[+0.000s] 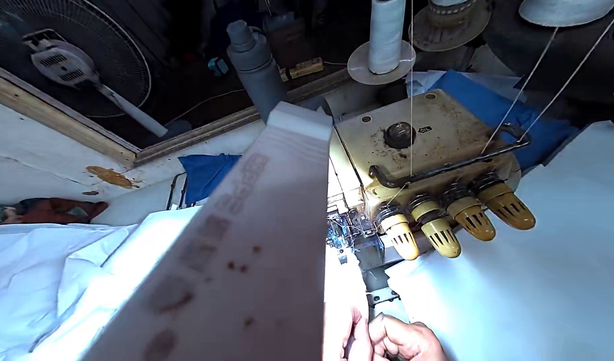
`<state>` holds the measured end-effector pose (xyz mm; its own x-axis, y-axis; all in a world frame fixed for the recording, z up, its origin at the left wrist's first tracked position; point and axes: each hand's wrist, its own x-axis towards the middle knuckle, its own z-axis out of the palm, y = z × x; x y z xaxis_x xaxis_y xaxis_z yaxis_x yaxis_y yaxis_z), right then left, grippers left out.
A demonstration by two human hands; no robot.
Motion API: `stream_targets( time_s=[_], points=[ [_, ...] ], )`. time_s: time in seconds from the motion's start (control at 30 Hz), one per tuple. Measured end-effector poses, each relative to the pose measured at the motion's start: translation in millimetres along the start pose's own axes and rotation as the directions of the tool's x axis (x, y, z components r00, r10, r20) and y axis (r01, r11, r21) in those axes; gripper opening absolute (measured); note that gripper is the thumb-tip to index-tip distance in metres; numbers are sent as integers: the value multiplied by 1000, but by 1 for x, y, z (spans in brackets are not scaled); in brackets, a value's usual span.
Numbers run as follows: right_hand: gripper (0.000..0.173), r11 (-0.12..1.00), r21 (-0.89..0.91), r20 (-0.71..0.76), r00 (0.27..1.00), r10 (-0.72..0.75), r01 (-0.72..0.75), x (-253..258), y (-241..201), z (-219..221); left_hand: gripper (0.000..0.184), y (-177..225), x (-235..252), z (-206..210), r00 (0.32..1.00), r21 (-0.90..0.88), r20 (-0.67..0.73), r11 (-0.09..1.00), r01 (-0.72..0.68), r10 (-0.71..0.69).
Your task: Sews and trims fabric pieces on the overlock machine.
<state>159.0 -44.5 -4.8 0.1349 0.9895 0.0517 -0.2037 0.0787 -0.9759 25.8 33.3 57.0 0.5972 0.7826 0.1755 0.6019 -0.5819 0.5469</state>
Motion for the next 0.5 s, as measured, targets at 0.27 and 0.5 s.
stream_targets(
  time_s=[0.27, 0.5],
  points=[
    [8, 997, 82, -11, 1000, -13, 14, 3, 4, -1, 24, 0, -1, 3, 999, 56, -23, 998, 33, -31],
    [17, 983, 178, -73, 996, 57, -43, -2, 7, 4, 16, -5, -5, 5, 994, -122, -76, 990, 67, -77]
  ],
)
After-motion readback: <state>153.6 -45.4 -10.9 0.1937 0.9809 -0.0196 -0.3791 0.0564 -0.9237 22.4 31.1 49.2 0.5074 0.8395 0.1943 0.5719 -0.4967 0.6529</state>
